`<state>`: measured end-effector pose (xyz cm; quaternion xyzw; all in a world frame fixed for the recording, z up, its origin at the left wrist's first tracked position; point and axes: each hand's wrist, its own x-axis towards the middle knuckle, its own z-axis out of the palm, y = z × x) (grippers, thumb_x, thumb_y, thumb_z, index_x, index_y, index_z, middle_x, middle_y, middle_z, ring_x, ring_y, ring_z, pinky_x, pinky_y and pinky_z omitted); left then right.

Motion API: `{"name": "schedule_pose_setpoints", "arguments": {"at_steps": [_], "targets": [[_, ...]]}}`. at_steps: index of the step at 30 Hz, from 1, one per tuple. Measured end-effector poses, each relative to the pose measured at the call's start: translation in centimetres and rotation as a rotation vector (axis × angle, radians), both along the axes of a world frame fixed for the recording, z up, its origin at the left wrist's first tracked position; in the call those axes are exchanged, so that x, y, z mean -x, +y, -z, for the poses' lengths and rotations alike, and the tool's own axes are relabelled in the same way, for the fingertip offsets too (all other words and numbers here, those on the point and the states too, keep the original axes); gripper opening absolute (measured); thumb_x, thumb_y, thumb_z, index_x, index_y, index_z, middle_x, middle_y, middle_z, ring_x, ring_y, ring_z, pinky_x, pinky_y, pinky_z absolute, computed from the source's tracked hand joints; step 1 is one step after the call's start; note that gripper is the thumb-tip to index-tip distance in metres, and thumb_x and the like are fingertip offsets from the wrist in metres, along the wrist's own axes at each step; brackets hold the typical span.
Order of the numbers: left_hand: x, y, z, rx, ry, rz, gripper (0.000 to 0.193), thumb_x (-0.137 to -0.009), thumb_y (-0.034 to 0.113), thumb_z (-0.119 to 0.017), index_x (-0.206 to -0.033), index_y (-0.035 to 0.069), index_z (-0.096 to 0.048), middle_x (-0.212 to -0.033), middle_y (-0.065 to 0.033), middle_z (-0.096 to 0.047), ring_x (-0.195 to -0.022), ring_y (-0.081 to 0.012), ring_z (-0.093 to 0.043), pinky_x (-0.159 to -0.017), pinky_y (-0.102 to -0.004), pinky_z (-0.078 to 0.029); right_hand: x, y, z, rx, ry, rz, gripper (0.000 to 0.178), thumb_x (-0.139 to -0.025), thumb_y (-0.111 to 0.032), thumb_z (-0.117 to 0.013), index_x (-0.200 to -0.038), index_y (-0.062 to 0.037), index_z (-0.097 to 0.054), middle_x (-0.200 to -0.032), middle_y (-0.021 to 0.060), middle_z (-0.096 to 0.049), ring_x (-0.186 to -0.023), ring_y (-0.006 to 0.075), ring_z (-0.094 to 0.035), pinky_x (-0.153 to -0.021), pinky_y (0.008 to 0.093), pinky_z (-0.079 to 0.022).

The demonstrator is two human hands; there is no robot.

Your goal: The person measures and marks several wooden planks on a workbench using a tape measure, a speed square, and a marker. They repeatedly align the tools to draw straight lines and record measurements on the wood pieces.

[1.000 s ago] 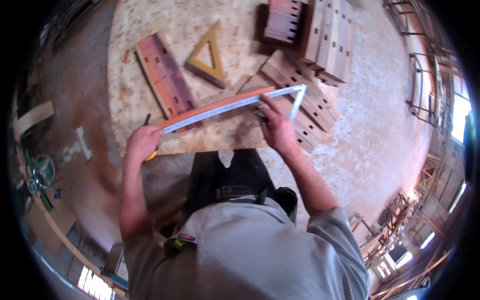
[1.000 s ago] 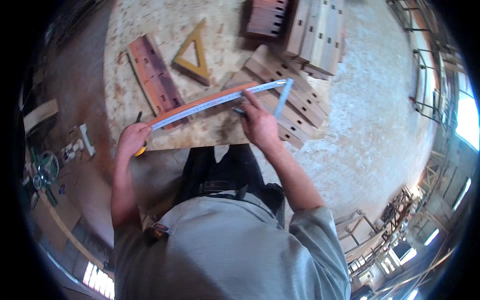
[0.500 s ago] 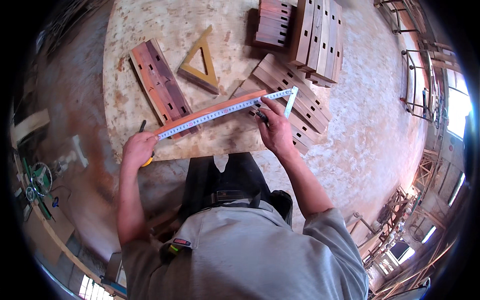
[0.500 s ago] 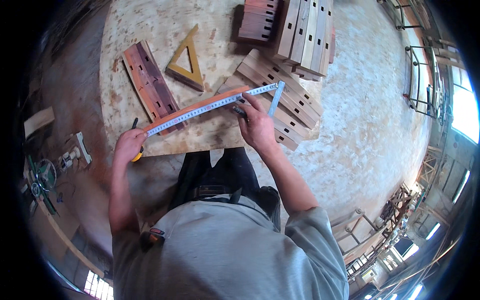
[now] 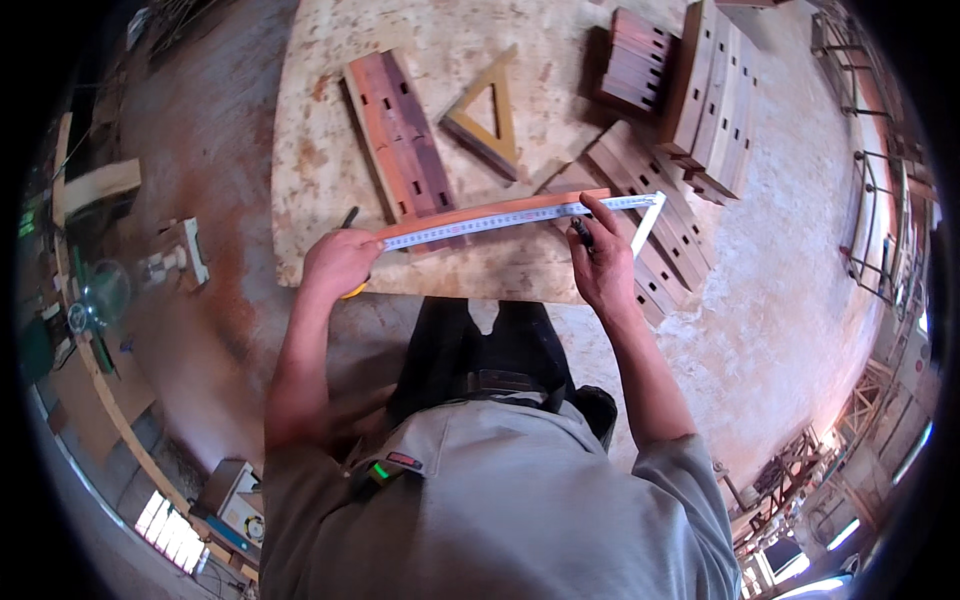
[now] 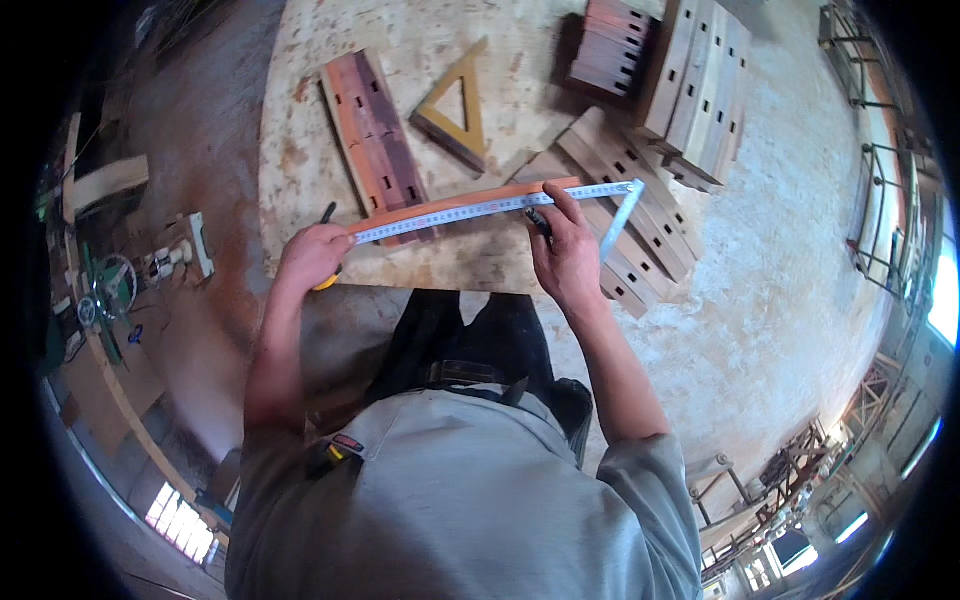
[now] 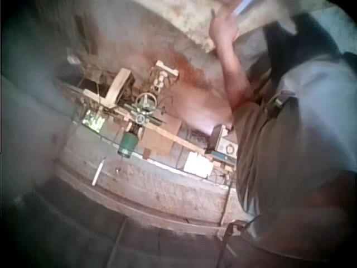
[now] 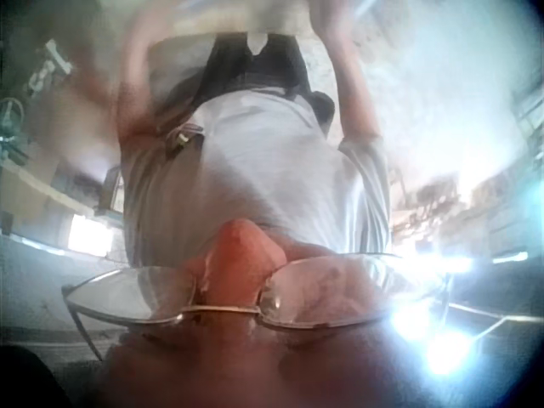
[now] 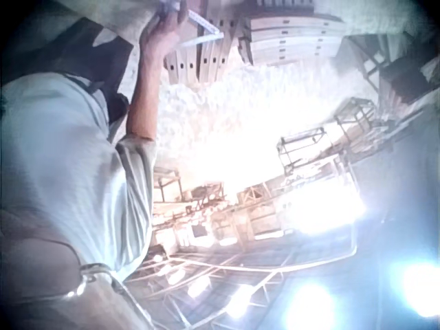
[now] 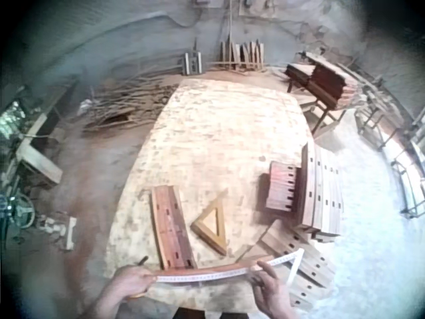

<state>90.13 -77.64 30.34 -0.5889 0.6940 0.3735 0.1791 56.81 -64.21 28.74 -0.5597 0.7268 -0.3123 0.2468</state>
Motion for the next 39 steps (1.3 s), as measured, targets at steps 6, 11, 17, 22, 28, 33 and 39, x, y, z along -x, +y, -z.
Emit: {"name": "schedule_pose_setpoints", "arguments": {"at_steps": [6, 11, 17, 22, 28, 33, 39], "targets": [[0.2, -0.3, 0.0, -0.035, -0.033, 0.008, 0.030, -0.092, 0.036, -0.055, -0.094, 0.012, -0.073, -0.096, -0.0146, -0.070, -0.093, -0.0355, -0.065, -0.081, -0.0467, -0.050, -6.7, -0.5, -0.8, -0.071, -0.185, -0.262, 0.023, -0.082, -0.006, -0.067, -0.105, -0.0044, -0.067, -0.132, 0.0153, -0.060, -0.105, 0.0373, -0.065, -0.087, 0.0434, -0.056], [0.2, -0.3, -0.2, -0.030, -0.037, 0.015, 0.030, -0.092, 0.036, -0.054, -0.095, 0.012, -0.073, -0.095, -0.0142, -0.070, -0.093, -0.0361, -0.065, -0.080, -0.0473, -0.050, -11.9, -1.8, -1.3, -0.158, -0.243, -0.455, 0.022, -0.082, -0.007, -0.067, -0.103, -0.0041, -0.067, -0.135, 0.0146, -0.058, -0.105, 0.0370, -0.065, -0.086, 0.0432, -0.057], [0.0, -0.1, 0.0, 0.026, 0.009, 0.039, 0.030, -0.091, 0.035, -0.056, -0.092, 0.009, -0.071, -0.087, -0.0169, -0.069, -0.088, -0.0374, -0.066, -0.078, -0.0470, -0.050, -13.1, -2.0, -0.5, -0.154, -0.218, -0.505, 0.021, -0.084, -0.014, -0.066, -0.104, -0.0076, -0.067, -0.136, 0.0084, -0.057, -0.100, 0.0312, -0.067, -0.081, 0.0447, -0.057], [-0.4, 0.4, 0.1, 0.031, 0.028, 0.055, 0.028, -0.091, 0.032, -0.056, -0.089, 0.008, -0.070, -0.087, -0.0168, -0.068, -0.087, -0.0375, -0.065, -0.077, -0.0474, -0.050, -11.5, -1.3, -1.2, -0.233, -0.223, -0.417, 0.021, -0.083, -0.010, -0.068, -0.103, -0.0053, -0.067, -0.136, 0.0124, -0.057, -0.104, 0.0351, -0.066, -0.084, 0.0439, -0.057], [-1.2, 4.0, 0.5, 0.165, 0.160, 0.080, 0.018, -0.089, 0.023, -0.059, -0.088, 0.008, -0.071, -0.093, -0.0131, -0.066, -0.089, -0.0356, -0.064, -0.076, -0.0463, -0.050, -10.7, -0.4, -0.9, -0.182, -0.191, -0.357, 0.022, -0.083, -0.012, -0.067, -0.104, -0.0061, -0.067, -0.138, 0.0135, -0.055, -0.104, 0.0368, -0.065, -0.084, 0.0448, -0.057], [0.4, 7.8, 0.1, 0.350, 0.249, 0.102, 0.009, -0.085, 0.017, -0.065, -0.085, 0.011, -0.072, -0.110, -0.0093, -0.065, -0.092, -0.0324, -0.065, -0.077, -0.0462, -0.051, -11.3, -0.4, -1.6, -0.154, -0.213, -0.362, 0.023, -0.083, -0.013, -0.067, -0.105, -0.0061, -0.067, -0.139, 0.0141, -0.055, -0.105, 0.0374, -0.065, -0.084, 0.0451, -0.057], [2.6, 9.9, -1.4, 0.428, 0.136, 0.207, 0.011, -0.082, 0.018, -0.068, -0.088, 0.010, -0.073, -0.136, -0.0157, -0.056, -0.096, -0.0321, -0.068, -0.078, -0.0467, -0.053, -11.5, -0.4, -2.1, -0.173, -0.218, -0.361, 0.024, -0.083, -0.011, -0.068, -0.106, -0.0048, -0.066, -0.137, 0.0156, -0.055, -0.105, 0.0382, -0.065, -0.085, 0.0453, -0.056]]}}
